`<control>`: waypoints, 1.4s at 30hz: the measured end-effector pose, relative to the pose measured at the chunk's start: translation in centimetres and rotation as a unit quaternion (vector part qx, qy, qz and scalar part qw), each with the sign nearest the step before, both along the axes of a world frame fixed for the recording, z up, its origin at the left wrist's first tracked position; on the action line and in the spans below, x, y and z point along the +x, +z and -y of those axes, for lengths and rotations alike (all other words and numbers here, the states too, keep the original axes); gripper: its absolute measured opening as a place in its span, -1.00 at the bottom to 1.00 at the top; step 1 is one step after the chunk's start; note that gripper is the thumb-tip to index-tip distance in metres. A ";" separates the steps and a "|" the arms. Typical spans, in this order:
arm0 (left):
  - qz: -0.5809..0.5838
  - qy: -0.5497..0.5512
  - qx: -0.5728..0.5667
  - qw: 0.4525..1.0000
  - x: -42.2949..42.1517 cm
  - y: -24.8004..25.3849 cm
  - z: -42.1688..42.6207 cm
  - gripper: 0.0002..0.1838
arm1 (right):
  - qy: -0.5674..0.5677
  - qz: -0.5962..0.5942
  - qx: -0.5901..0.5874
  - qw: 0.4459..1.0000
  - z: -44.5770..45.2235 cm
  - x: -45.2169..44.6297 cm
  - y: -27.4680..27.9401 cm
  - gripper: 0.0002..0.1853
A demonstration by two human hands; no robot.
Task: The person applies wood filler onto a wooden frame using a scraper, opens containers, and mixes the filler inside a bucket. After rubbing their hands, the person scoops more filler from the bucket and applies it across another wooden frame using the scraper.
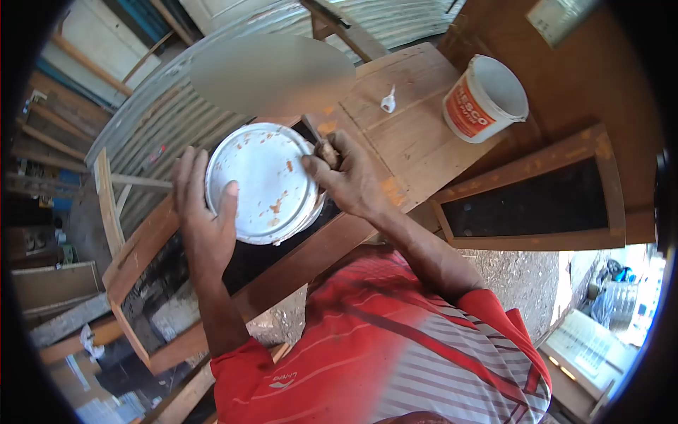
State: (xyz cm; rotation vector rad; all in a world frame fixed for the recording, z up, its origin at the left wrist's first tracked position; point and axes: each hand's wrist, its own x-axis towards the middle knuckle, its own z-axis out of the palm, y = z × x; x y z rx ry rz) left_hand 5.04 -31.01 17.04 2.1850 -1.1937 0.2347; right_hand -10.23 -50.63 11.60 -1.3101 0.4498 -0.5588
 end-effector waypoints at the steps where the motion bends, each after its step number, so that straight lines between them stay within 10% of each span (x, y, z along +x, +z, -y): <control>1: 0.017 -0.013 -0.017 1.000 -0.3 1.7 0.4 -0.39 | -0.002 -0.028 -0.003 1.000 0.0 -0.1 0.2 -0.70; 6: 0.121 0.018 0.016 0.992 -0.1 -0.8 3.0 -0.39 | -0.022 -0.023 0.001 1.000 -0.5 -0.1 -0.5 -0.67; 13: -0.239 -0.004 -0.354 0.904 1.2 -5.0 1.7 -0.43 | -0.210 -0.067 -0.135 0.966 2.4 -3.8 -5.7 -0.71; 18: -0.391 0.065 -0.372 0.839 0.4 -9.2 -0.5 -0.27 | -0.288 -0.307 -0.286 0.861 10.5 -11.3 -11.7 -0.73; 21: -0.305 0.075 -0.297 0.902 -1.0 -7.2 -0.9 -0.28 | -0.262 -0.337 -0.388 0.817 13.7 -14.2 -13.6 -0.73; 25: 0.124 0.017 -0.177 0.976 -5.1 -1.5 -0.3 -0.31 | -0.241 -0.335 -0.428 0.804 15.4 -14.6 -14.4 -0.73; 31: 0.088 -0.036 0.298 0.950 -12.2 2.3 6.6 -0.18 | -0.214 -0.279 -0.460 0.815 16.5 -16.7 -17.8 -0.64; 42: 0.021 0.029 0.074 0.997 -11.4 0.4 6.5 -0.61 | -0.140 -0.257 -0.471 0.832 17.7 -17.8 -15.3 -0.55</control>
